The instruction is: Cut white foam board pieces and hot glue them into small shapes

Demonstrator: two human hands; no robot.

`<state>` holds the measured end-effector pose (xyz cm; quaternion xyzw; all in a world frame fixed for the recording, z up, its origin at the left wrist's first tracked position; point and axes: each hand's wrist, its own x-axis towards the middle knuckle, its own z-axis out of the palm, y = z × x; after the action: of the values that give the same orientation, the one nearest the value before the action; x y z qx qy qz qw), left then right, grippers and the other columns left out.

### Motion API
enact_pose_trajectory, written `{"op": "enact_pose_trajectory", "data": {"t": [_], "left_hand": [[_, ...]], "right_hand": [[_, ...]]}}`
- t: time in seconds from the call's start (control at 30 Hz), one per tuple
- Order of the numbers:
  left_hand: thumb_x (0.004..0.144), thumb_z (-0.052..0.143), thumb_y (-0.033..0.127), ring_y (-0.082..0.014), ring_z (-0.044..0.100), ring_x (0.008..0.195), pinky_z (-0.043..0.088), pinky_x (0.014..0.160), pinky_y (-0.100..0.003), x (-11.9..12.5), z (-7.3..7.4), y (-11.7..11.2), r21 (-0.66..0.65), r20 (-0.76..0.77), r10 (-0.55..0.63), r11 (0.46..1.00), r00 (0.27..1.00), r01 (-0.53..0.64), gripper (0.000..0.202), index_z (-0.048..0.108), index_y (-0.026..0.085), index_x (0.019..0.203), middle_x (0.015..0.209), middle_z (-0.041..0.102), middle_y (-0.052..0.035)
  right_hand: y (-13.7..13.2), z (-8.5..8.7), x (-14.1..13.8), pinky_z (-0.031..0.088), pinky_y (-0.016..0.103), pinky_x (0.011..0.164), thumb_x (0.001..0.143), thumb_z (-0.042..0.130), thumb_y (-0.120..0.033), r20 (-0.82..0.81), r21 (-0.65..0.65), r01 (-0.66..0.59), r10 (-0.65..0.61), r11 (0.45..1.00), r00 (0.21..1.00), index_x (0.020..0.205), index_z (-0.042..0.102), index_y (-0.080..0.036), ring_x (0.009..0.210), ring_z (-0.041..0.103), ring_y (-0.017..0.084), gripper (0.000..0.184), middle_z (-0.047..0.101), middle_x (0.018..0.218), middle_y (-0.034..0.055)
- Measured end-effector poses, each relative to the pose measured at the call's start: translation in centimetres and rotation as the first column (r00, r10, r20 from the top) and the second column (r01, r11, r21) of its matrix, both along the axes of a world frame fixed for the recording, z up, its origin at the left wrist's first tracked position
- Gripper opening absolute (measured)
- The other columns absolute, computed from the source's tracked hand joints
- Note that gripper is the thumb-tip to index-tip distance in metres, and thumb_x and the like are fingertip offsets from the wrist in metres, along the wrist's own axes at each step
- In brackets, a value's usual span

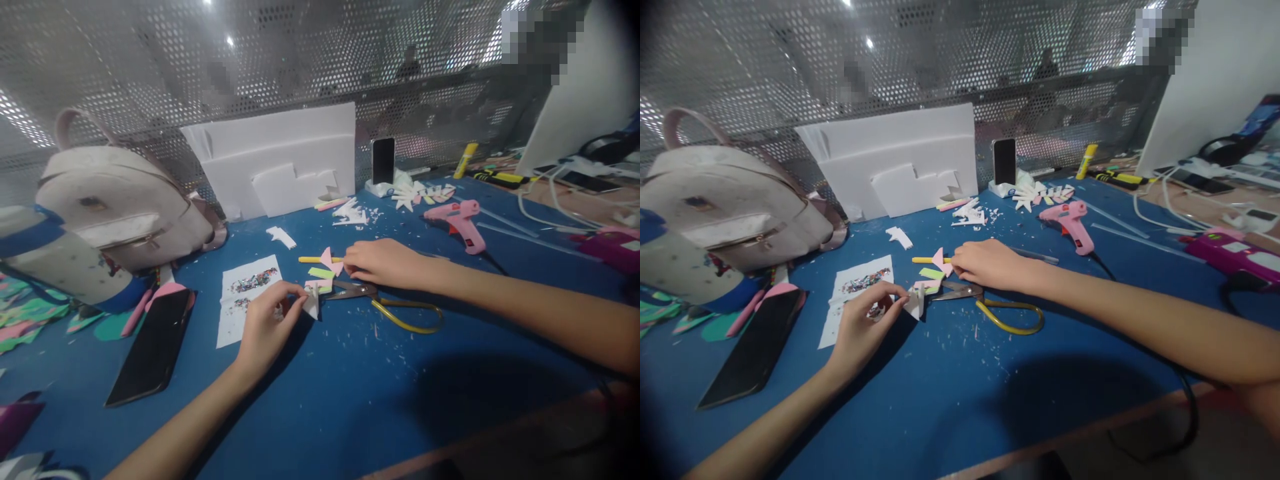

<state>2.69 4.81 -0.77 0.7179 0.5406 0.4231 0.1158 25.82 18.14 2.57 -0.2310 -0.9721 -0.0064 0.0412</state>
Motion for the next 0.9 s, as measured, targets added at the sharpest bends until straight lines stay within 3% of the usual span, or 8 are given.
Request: {"op": "enact_pose_trajectory", "data": {"t": [0.27, 0.6, 0.9], "left_hand": [[0.089, 0.055, 0.013, -0.011, 0.052, 0.064, 0.042, 0.06, -0.024, 0.0, -0.1, 0.2, -0.018, 0.014, -0.008, 1.0, 1.0, 0.008, 0.011, 0.063, 0.02, 0.085, 0.084, 0.067, -0.0008], [0.088, 0.055, 0.012, -0.0108, 0.052, 0.063, 0.042, 0.06, -0.023, 0.0, -0.1, 0.2, -0.013, 0.017, -0.009, 1.0, 1.0, 0.009, 0.011, 0.062, 0.019, 0.084, 0.083, 0.067, -0.0008], [0.089, 0.054, 0.013, -0.0108, 0.051, 0.063, 0.042, 0.06, -0.023, 0.0, 0.0, 0.1, -0.019, 0.017, -0.01, 1.0, 1.0, 0.01, 0.011, 0.062, 0.019, 0.085, 0.084, 0.066, -0.0009]], "right_hand": [[-0.1, -0.4, -0.8, 0.021, 0.03, 0.051, 0.093, 0.047, -0.011, 0.088, 0.02, -0.001, 0.0, 1.0, 0.996, 0.082, 0.056, -0.015, 0.071, 0.044, 0.018, 0.016, 0.056, 0.079, 0.0068], [0.7, -1.2, -0.4, 0.022, 0.029, 0.051, 0.092, 0.05, -0.01, 0.04, 0.077, -0.023, 0.02, 0.997, 0.999, 0.09, 0.055, -0.015, 0.077, 0.045, 0.019, 0.007, 0.056, 0.089, 0.0087], [0.7, -0.7, -0.4, 0.024, 0.029, 0.053, 0.093, 0.046, -0.009, 0.075, 0.042, -0.034, 0.031, 0.999, 0.997, 0.081, 0.051, -0.016, 0.075, 0.045, 0.018, 0.014, 0.056, 0.083, 0.0074]]}}
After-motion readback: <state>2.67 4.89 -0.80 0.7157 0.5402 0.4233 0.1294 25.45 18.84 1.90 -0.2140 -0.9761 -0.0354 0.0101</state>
